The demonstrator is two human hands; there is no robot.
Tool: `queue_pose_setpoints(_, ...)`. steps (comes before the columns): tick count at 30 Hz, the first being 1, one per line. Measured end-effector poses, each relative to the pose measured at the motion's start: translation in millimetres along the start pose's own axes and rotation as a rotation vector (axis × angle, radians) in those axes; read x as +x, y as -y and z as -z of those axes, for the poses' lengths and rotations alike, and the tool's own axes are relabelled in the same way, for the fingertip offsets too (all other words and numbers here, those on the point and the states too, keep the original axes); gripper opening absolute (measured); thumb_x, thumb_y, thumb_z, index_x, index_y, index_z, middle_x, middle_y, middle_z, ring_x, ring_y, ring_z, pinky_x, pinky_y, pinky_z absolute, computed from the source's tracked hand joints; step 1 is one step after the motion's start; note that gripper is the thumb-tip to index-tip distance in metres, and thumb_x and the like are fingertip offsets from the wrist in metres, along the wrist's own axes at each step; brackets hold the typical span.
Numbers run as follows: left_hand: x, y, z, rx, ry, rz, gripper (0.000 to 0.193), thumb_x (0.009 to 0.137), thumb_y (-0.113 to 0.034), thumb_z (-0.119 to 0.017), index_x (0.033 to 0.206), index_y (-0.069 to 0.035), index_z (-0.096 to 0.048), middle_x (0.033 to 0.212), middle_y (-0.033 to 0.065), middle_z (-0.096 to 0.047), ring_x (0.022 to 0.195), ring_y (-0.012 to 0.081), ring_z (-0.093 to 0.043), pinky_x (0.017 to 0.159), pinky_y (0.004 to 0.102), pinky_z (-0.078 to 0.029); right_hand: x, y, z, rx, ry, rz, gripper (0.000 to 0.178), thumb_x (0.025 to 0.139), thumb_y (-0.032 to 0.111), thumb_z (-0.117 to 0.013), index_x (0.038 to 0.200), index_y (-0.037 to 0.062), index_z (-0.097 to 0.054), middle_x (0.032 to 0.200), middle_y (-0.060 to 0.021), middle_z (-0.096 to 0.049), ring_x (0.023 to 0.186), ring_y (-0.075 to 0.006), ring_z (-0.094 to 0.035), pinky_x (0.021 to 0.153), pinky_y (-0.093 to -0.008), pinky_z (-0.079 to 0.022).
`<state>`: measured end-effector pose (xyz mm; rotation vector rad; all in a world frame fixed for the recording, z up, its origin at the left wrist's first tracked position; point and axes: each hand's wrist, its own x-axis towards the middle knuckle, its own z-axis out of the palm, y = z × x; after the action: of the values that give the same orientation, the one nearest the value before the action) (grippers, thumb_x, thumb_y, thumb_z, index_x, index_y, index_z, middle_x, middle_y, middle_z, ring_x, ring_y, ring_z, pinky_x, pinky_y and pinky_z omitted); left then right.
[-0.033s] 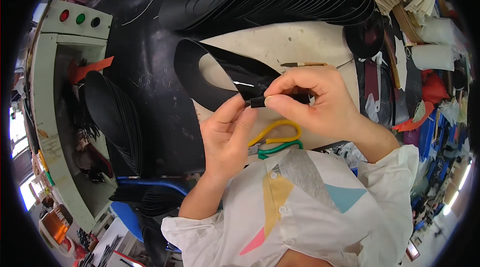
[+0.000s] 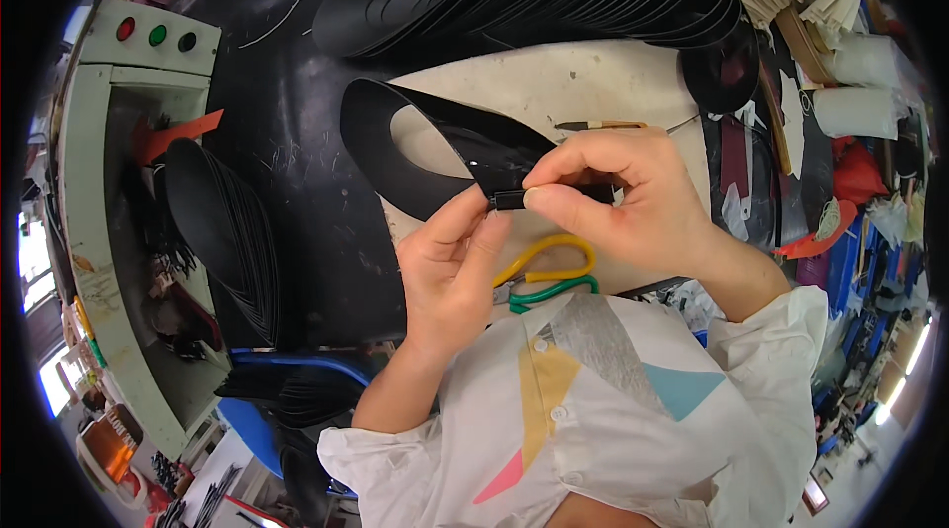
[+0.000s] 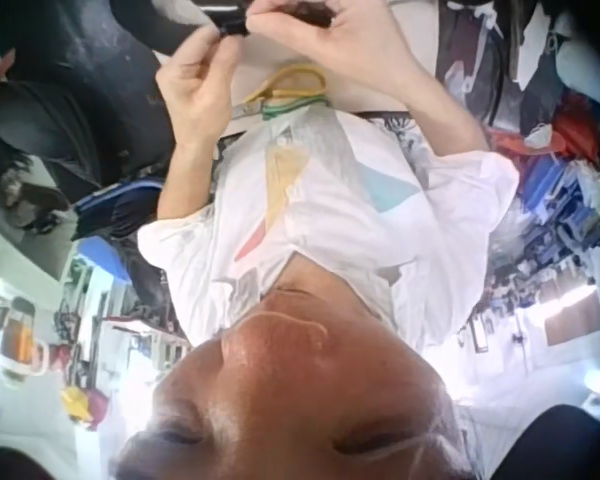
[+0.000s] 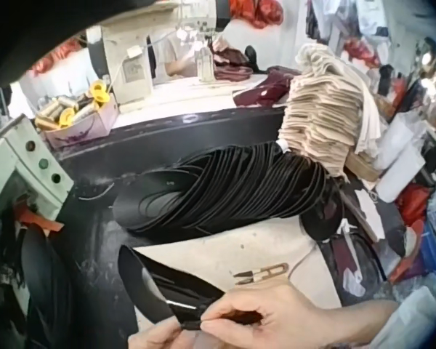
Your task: Cutting and trimming black synthetic material components for shoe manufacturing using scissors.
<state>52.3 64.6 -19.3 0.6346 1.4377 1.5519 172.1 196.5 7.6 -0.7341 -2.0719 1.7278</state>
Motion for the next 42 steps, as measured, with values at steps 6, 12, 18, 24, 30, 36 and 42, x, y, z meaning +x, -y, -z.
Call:
queue_pose_setpoints(6, -1.4, 2.0, 5.4, 0.083, 0.065, -0.01, 0.016, 0.088, -0.003, -0.058, 0.1, 0.007, -0.06, 0.078, 0.0005, -0.059, 0.07, 0.0047, -0.047, 0.062, 0.0186, -0.04, -2.8, -1.0, -1.9, -0.038, -0.001, 0.0, 0.009, 0.078, 0.006, -0.066, 0.082, -0.002, -0.065, 0.071, -0.0077, -0.067, 0.066, -0.0119, -0.064, 0.061, -0.0238, -0.05)
queue_pose_setpoints(12, -4.2, 12.9, 6.7, 0.331, -0.057, -0.07, 0.012, 0.081, -0.005, -0.068, 0.082, 0.005, -0.061, 0.064, 0.0046, -0.055, 0.064, 0.0062, -0.047, 0.057, 0.0186, -0.037, -2.9, -8.8, -6.8, -0.128, 0.085, -0.019, 0.018, 0.078, 0.014, -0.067, 0.086, -0.0017, -0.065, 0.068, -0.0126, -0.065, 0.059, -0.0175, -0.064, 0.057, -0.0257, -0.049)
queue_pose_setpoints(18, -4.1, 22.1, 17.5, 0.263, -0.265, -0.219, 0.02, 0.084, -0.006, -0.066, 0.071, 0.004, -0.054, 0.061, -0.0022, -0.047, 0.054, 0.0037, -0.034, 0.048, 0.019, -0.025, 2.1, 0.5, 10.9, -0.686, -0.23, 0.254, 0.037, 0.078, 0.03, -0.069, 0.101, 0.0022, -0.061, 0.079, -0.0123, -0.066, 0.067, -0.0233, -0.064, 0.06, -0.0316, -0.048)
queue_pose_setpoints(24, -5.7, 25.5, 18.7, 0.21, -0.28, -0.291, 0.023, 0.087, -0.005, -0.062, 0.068, 0.002, -0.052, 0.062, -0.0071, -0.04, 0.056, 0.0011, -0.029, 0.048, 0.0181, -0.019, 3.4, -17.4, 4.7, -0.33, 0.068, 0.206, 0.036, 0.079, 0.036, -0.068, 0.091, 0.0031, -0.06, 0.082, -0.0074, -0.064, 0.076, -0.0229, -0.058, 0.083, -0.0341, -0.039)
queue_pose_setpoints(30, -11.9, 29.8, 23.1, 0.219, -0.34, -0.33, 0.027, 0.089, -0.007, -0.059, 0.066, 0.0, -0.046, 0.059, -0.0076, -0.037, 0.055, 0.0018, -0.027, 0.048, 0.0196, -0.018, -14.0, -5.6, -16.4, -0.634, -0.084, 0.8, 0.018, 0.055, 0.012, -0.059, 0.071, 0.0049, -0.056, 0.062, -0.0028, -0.045, 0.061, -0.0188, -0.048, 0.063, -0.0331, -0.042)
queue_pose_setpoints(36, -24.2, 17.6, 23.9, 0.121, -0.313, -0.28, 0.041, 0.092, -0.011, -0.055, 0.059, -0.01, -0.03, 0.058, -0.0072, -0.028, 0.056, 0.0037, -0.023, 0.051, 0.0227, -0.017, -4.7, -3.2, -8.4, -0.341, -0.057, 0.521, 0.011, 0.065, 0.008, -0.068, 0.069, 0.0038, -0.058, 0.06, -0.0048, -0.053, 0.059, -0.0197, -0.053, 0.063, -0.0316, -0.044)
queue_pose_setpoints(42, -32.2, 14.7, 31.4, -0.099, -0.199, -0.228, 0.029, 0.093, -0.013, -0.053, 0.066, -0.004, -0.046, 0.071, 0.0001, -0.053, 0.067, 0.0059, -0.044, 0.069, 0.0244, -0.04, 1.5, -8.3, -8.2, 0.057, 0.133, 0.04, 0.015, 0.071, 0.009, -0.075, 0.072, 0.0057, -0.061, 0.071, -0.002, -0.062, 0.066, -0.01, -0.053, 0.064, -0.0257, -0.042)
